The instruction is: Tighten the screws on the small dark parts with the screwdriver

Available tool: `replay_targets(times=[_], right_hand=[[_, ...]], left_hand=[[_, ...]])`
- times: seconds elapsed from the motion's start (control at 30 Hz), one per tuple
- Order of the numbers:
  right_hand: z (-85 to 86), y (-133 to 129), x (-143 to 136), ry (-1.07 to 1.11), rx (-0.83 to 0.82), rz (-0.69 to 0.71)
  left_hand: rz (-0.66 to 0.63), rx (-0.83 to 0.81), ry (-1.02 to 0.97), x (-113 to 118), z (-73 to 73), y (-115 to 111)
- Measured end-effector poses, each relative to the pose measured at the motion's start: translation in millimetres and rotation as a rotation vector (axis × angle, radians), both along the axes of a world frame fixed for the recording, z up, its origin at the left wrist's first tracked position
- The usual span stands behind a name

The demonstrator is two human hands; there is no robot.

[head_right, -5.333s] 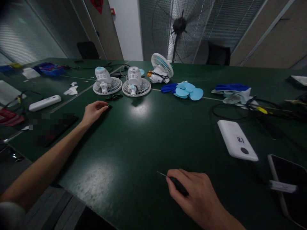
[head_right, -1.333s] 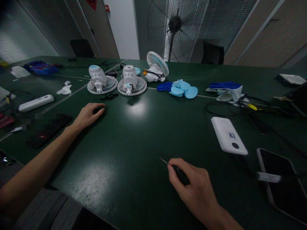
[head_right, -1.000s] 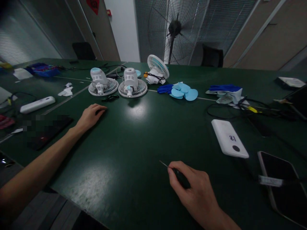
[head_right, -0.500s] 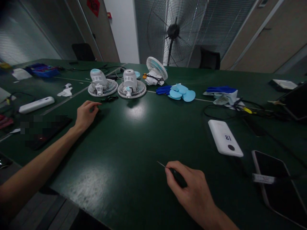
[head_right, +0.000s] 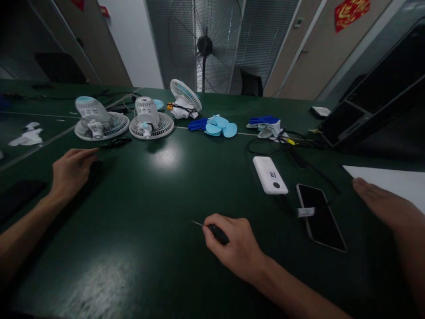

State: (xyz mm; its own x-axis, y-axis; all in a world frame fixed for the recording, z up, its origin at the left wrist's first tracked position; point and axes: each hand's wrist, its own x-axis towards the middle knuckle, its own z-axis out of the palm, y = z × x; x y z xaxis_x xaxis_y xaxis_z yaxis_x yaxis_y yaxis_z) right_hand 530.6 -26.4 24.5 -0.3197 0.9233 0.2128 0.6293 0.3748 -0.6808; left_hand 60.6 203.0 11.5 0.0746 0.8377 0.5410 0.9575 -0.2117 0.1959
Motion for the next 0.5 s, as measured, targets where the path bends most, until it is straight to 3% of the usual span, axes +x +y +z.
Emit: replay_targets(times=[0.5], right_hand=[[1.8,0.7,0.3,0.034,-0.018,0.014]], left_hand=[[0.042,-0.025,-0.062,3.1,19.2,-23.0]])
